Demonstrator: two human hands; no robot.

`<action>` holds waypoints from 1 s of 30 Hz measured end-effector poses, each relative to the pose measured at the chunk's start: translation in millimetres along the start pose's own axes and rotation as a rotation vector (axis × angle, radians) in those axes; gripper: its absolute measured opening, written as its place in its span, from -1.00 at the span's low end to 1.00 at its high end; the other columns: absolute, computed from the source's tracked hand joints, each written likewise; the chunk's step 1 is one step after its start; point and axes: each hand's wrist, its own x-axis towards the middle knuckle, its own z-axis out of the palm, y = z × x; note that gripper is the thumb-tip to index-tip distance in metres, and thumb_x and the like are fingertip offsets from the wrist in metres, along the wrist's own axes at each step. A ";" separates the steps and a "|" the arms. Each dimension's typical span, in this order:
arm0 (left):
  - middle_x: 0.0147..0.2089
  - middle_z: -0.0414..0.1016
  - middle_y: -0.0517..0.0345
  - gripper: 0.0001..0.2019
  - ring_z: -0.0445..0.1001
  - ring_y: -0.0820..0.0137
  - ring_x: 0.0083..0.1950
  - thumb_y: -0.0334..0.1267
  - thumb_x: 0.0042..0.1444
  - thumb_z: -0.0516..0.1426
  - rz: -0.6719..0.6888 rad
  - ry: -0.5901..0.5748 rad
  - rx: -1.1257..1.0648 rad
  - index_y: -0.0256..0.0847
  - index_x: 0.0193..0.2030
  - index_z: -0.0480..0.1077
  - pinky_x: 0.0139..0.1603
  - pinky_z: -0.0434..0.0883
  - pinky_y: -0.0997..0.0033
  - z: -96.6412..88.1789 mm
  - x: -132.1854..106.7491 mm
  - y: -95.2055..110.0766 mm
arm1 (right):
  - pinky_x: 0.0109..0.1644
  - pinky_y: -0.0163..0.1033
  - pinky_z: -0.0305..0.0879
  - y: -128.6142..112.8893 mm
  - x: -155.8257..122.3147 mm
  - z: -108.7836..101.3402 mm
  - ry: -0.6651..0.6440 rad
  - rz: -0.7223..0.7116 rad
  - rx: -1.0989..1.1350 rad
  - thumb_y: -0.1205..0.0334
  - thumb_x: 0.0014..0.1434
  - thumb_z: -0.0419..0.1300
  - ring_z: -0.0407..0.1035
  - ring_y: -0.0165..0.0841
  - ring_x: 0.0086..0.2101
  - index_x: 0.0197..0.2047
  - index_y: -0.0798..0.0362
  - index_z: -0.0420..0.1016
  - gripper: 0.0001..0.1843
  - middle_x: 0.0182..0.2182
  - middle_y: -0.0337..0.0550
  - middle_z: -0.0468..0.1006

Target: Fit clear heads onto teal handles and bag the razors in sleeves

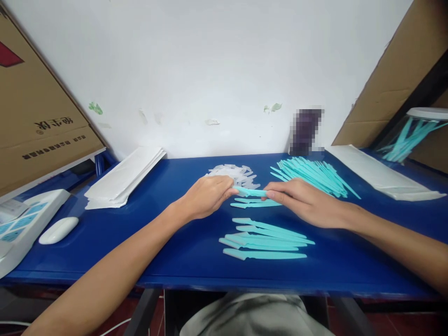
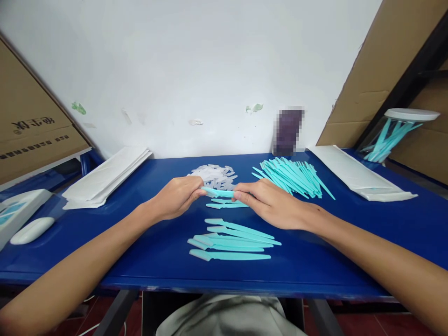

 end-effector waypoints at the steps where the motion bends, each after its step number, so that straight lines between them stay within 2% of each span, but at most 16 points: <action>1: -0.44 0.34 0.15 -0.52 0.21 0.40 -0.49 0.01 0.48 -0.28 0.008 -0.007 -0.006 -0.19 -0.35 0.20 -0.43 0.14 0.38 1.9 -0.5 2.6 | -0.38 -0.24 0.02 -0.2 0.4 0.6 -0.026 0.012 0.055 -0.07 0.43 -0.10 0.05 -0.43 -0.52 -0.39 0.01 0.24 -0.56 -0.55 -0.35 0.15; 4: -0.44 0.33 0.16 -0.53 0.20 0.41 -0.49 0.00 0.48 -0.33 -0.037 0.031 -0.074 -0.17 -0.34 0.16 -0.42 0.15 0.38 6.9 0.0 12.4 | -0.40 -0.26 0.00 0.4 1.9 2.2 -0.054 0.032 0.178 -0.08 0.41 -0.06 -0.01 -0.43 -0.51 -0.40 0.01 0.21 -0.57 -0.53 -0.35 0.09; 6: -0.43 0.36 0.14 -0.52 0.22 0.41 -0.49 -0.01 0.49 -0.33 -0.077 0.046 -0.100 -0.17 -0.34 0.16 -0.41 0.16 0.39 6.6 2.0 16.2 | -0.40 -0.26 0.00 1.8 2.5 1.8 -0.031 0.015 0.173 -0.07 0.42 -0.08 -0.01 -0.44 -0.51 -0.41 0.01 0.18 -0.57 -0.53 -0.35 0.08; 8: -0.40 0.40 0.12 -0.52 0.27 0.39 -0.45 0.01 0.48 -0.30 -0.057 -0.026 -0.083 -0.19 -0.33 0.20 -0.39 0.17 0.39 2.4 4.2 14.4 | -0.38 -0.25 0.02 3.3 2.3 0.5 -0.019 -0.022 0.066 -0.04 0.44 -0.11 0.04 -0.43 -0.52 -0.40 0.01 0.19 -0.58 -0.54 -0.35 0.13; 11: -0.33 0.47 0.09 -0.52 0.38 0.36 -0.36 0.03 0.46 -0.23 -0.045 -0.163 -0.012 -0.21 -0.27 0.31 -0.33 0.21 0.39 -9.4 5.1 0.0 | -0.33 -0.21 0.06 4.6 -0.1 0.6 -0.046 -0.072 -0.206 0.03 0.46 -0.15 0.19 -0.39 -0.48 -0.35 0.02 0.26 -0.60 -0.49 -0.27 0.34; 13: -0.35 0.48 0.09 -0.54 0.40 0.34 -0.36 -0.01 0.46 -0.21 -0.131 -0.189 0.069 -0.22 -0.26 0.35 -0.28 0.23 0.36 -19.7 3.0 -14.9 | -0.31 -0.20 0.08 4.9 -2.7 3.8 -0.071 -0.084 -0.360 0.06 0.47 -0.16 0.28 -0.35 -0.43 -0.32 0.03 0.33 -0.59 -0.41 -0.18 0.45; 16: -0.51 0.41 0.17 -0.55 0.34 0.38 -0.48 -0.03 0.41 -0.14 -0.310 -0.228 0.171 -0.22 -0.34 0.40 -0.18 0.24 0.30 -36.9 -3.9 -38.4 | -0.33 -0.18 0.09 5.1 -6.5 11.5 -0.116 -0.128 -0.529 0.09 0.46 -0.14 0.37 -0.30 -0.39 -0.26 0.05 0.45 -0.58 -0.35 -0.11 0.51; 19: -0.49 0.49 0.13 -0.58 0.38 0.34 -0.47 0.05 0.29 -0.02 -0.551 -0.333 0.137 -0.22 -0.32 0.48 -0.25 0.24 0.32 -52.6 -12.2 -56.2 | -0.37 -0.19 0.08 4.9 -8.0 16.4 -0.121 -0.182 -0.626 0.09 0.42 -0.08 0.40 -0.28 -0.40 -0.22 0.07 0.53 -0.60 -0.37 -0.07 0.53; 22: -0.37 0.57 0.05 -0.57 0.45 0.28 -0.39 0.12 0.19 0.04 -0.685 -0.492 0.056 -0.21 -0.29 0.53 -0.33 0.23 0.35 -62.6 -18.9 -65.3 | -0.33 -0.18 0.11 4.5 -6.5 14.0 -0.088 -0.208 -0.607 0.04 0.42 -0.07 0.41 -0.26 -0.38 -0.24 0.06 0.56 -0.56 -0.40 -0.05 0.55; 25: -0.34 0.58 0.06 -0.57 0.46 0.30 -0.39 0.17 0.09 0.13 -0.721 -0.614 -0.012 -0.19 -0.32 0.55 -0.38 0.23 0.37 -66.4 -23.1 -69.1 | -0.21 -0.11 0.15 7.5 -3.8 6.4 -0.030 -0.187 -0.570 0.05 0.42 -0.09 0.41 -0.24 -0.38 -0.22 0.05 0.57 -0.55 -0.43 -0.05 0.56; 27: -0.32 0.59 0.07 -0.57 0.46 0.31 -0.39 0.18 0.01 0.20 -0.722 -0.667 -0.049 -0.18 -0.30 0.56 -0.39 0.24 0.39 -66.4 -24.9 -70.9 | -0.16 -0.06 0.15 12.4 -2.2 1.6 -0.013 -0.124 -0.559 0.04 0.41 -0.07 0.37 -0.25 -0.45 -0.15 0.03 0.57 -0.58 -0.52 -0.12 0.52; 30: -0.28 0.60 0.09 -0.59 0.48 0.32 -0.36 0.12 -0.06 0.27 -0.704 -0.718 -0.111 -0.17 -0.23 0.57 -0.36 0.26 0.40 -64.1 -26.6 -73.7 | -0.25 -0.12 0.15 21.7 -0.4 -2.0 -0.058 0.008 -0.486 -0.04 0.36 0.01 0.35 -0.23 -0.48 -0.03 0.02 0.56 -0.59 -0.62 -0.18 0.45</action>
